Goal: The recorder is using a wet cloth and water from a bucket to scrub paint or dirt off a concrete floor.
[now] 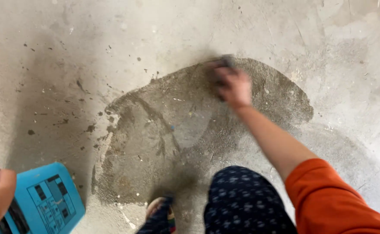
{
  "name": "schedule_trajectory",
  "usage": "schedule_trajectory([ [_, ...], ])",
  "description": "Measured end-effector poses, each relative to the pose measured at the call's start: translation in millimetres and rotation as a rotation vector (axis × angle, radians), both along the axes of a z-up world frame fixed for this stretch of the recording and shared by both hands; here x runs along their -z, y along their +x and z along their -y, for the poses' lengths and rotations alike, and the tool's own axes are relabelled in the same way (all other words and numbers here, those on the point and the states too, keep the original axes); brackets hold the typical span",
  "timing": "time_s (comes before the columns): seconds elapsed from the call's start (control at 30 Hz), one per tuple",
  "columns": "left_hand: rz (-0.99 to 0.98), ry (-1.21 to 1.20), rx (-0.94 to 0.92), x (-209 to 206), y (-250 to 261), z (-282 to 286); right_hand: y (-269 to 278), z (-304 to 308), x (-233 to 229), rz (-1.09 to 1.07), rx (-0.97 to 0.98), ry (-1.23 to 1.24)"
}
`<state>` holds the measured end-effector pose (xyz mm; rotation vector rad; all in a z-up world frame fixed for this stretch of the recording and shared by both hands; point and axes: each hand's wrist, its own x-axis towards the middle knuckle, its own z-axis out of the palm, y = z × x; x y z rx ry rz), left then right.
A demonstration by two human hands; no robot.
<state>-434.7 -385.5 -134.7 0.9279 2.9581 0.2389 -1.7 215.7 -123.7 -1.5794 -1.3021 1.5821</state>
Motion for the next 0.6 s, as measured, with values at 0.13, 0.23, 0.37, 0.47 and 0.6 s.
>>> schedule_trajectory([
  [0.13, 0.029, 0.123, 0.02, -21.4, 20.5, -21.3, 116.8, -124.8, 83.9, 1.003, -0.238, 0.815],
  [0.23, -0.077, 0.071, 0.143, -67.0, 46.6, -61.5, 78.5, -138.2, 80.2, 0.947, 0.123, 0.475],
  [0.37, -0.236, -0.312, 0.096, -150.0, 82.9, -109.1, -71.4, -71.5, 74.8, 0.849, -0.382, 0.908],
  [0.47, -0.192, -0.326, 0.068, -156.2, 85.7, -118.7, -175.4, 36.0, 36.7, 0.699, -0.63, 0.961],
  [0.6, -0.159, -0.292, 0.039, -162.2, 82.6, -131.8, -242.6, 149.3, -20.4, 0.677, -1.157, 0.579],
])
